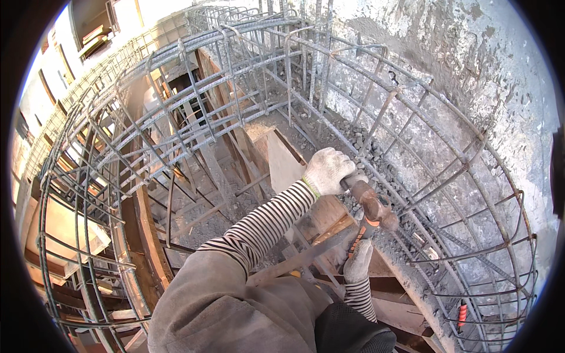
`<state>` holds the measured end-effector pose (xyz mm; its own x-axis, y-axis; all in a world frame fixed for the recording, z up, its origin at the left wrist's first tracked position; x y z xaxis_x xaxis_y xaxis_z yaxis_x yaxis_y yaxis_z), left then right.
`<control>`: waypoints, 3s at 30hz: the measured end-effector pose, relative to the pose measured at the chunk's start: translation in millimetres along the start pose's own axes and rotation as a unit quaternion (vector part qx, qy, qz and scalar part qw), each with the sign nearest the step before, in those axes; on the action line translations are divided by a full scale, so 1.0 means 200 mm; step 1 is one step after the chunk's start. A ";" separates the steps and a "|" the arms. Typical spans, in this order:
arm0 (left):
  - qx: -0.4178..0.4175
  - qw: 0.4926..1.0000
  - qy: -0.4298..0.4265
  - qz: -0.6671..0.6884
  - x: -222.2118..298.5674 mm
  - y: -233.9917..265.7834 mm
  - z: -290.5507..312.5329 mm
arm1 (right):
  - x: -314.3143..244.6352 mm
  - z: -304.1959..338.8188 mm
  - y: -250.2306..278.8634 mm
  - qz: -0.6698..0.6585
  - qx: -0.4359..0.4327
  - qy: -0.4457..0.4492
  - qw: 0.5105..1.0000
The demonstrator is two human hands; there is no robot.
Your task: The person uses a hammer to strike a metal rebar peg into a concrete and steel structure.
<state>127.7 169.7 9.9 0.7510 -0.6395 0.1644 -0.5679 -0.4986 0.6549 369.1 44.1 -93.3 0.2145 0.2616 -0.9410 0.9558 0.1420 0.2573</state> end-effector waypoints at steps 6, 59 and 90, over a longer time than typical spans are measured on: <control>0.038 0.991 -0.046 0.119 0.01 0.16 0.17 | 0.05 0.21 0.25 0.012 -0.035 -0.046 0.998; 0.300 0.893 -0.024 0.336 -0.05 0.49 0.32 | -0.35 0.07 0.09 0.050 -0.018 0.007 0.999; 0.169 0.933 -0.151 0.281 0.61 1.14 -0.01 | -0.29 0.31 0.47 0.030 -0.096 -0.132 0.986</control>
<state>90.6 -20.9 181.4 0.2031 -0.9655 0.1631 -0.9552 -0.1587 0.2496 459.3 -15.9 -27.8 0.3379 0.0214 -0.9410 0.8896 0.3192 0.3267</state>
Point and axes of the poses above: each hand's wrist, its own z-axis away from the middle knuckle, its own y-axis out of the back of the hand, x = y × z, the point moved 1 cm from there along -z, towards the middle knuckle, and after that the axes turned 14 degrees about z, right-handed, at the moved point
